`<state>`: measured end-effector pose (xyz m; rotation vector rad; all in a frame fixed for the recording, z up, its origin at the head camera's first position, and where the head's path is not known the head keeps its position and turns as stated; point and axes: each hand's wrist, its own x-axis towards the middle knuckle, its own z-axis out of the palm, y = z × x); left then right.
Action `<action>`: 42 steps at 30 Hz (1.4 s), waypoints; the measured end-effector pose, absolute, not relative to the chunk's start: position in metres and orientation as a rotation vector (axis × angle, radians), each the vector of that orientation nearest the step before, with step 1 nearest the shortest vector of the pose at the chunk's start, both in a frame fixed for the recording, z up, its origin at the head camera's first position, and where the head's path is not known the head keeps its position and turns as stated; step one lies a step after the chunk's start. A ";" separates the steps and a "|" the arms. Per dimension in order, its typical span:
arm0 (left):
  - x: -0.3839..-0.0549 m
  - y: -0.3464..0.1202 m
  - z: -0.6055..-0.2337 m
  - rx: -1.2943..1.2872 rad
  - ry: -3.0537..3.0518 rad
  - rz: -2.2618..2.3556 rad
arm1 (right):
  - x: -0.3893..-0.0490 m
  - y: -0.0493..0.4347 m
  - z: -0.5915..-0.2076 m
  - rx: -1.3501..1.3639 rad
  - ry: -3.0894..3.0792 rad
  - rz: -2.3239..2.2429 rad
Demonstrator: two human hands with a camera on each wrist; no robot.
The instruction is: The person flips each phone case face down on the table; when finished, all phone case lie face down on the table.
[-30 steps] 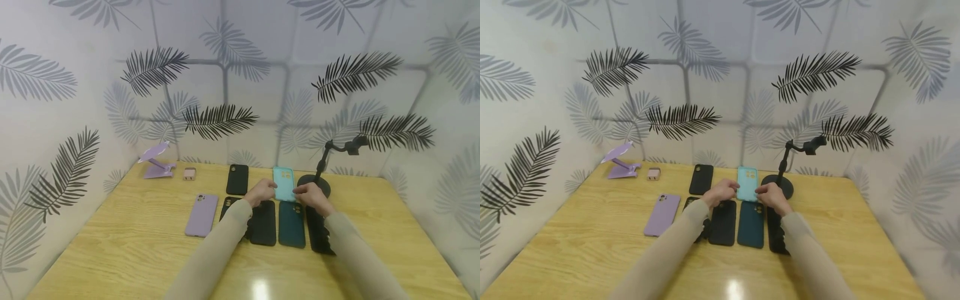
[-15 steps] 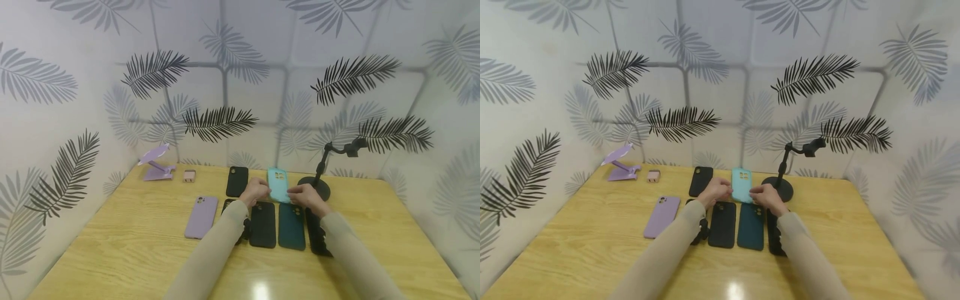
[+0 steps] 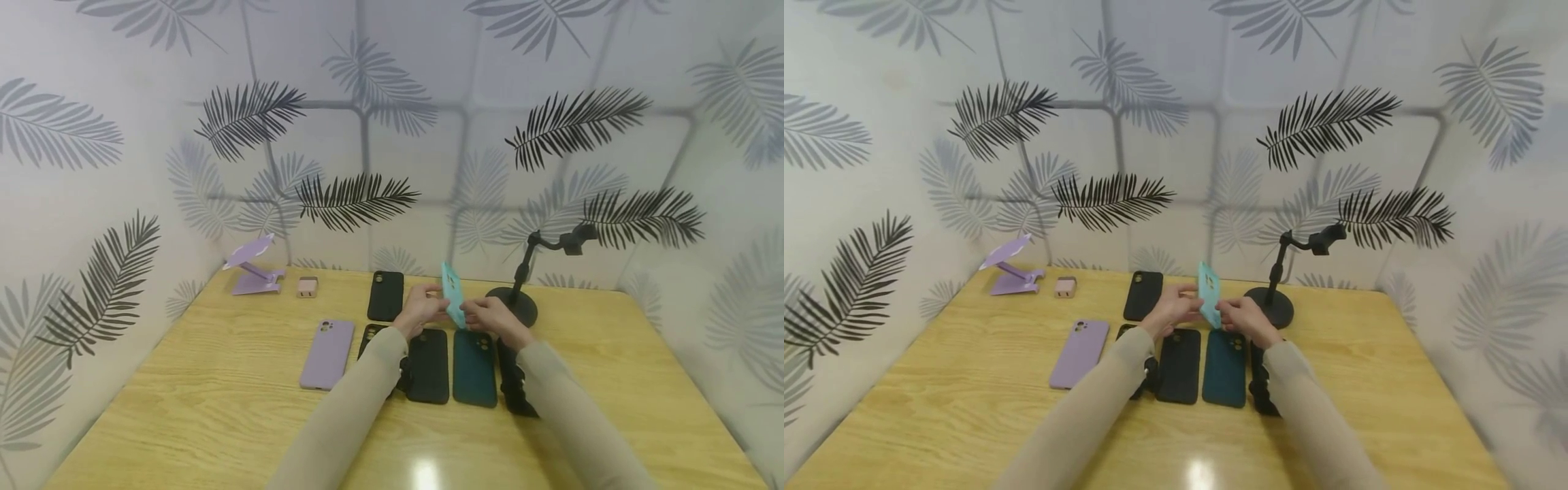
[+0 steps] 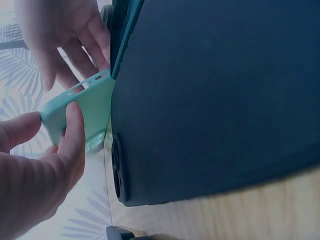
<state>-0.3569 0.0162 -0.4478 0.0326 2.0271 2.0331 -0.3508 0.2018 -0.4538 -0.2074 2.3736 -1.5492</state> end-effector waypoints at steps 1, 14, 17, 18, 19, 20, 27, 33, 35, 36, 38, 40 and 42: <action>-0.357 0.017 -0.448 0.047 2.014 2.039 | -0.351 0.202 -0.454 -0.217 2.350 -1.561; -0.353 0.024 -0.449 0.214 2.067 1.901 | -0.356 0.200 -0.453 -0.238 2.194 -1.681; -0.352 0.023 -0.448 0.221 2.087 1.856 | -0.356 0.200 -0.453 -0.247 2.207 -1.679; -0.352 0.023 -0.448 0.220 2.099 1.838 | -0.356 0.200 -0.453 -0.252 2.209 -1.678; -0.352 0.023 -0.448 0.216 2.125 1.806 | -0.355 0.200 -0.453 -0.248 2.212 -1.681; -0.351 0.022 -0.448 0.214 2.153 1.770 | -0.355 0.201 -0.453 -0.252 2.224 -1.675; -0.352 0.019 -0.447 0.264 2.283 1.540 | -0.357 0.205 -0.453 -0.222 2.357 -1.619; -0.353 0.019 -0.446 0.291 2.280 1.519 | -0.357 0.208 -0.452 -0.186 2.390 -1.656; -0.353 0.018 -0.447 0.272 2.281 1.504 | -0.356 0.208 -0.452 -0.162 2.427 -1.660; -0.354 0.018 -0.447 0.263 2.280 1.500 | -0.356 0.209 -0.453 -0.146 2.444 -1.667; -0.354 0.017 -0.448 0.249 2.282 1.492 | -0.355 0.210 -0.453 -0.121 2.497 -1.658; -0.355 0.017 -0.448 0.240 2.287 1.496 | -0.354 0.212 -0.455 -0.090 2.554 -1.638; -0.355 0.016 -0.449 0.240 2.289 1.503 | -0.353 0.214 -0.457 -0.074 2.615 -1.589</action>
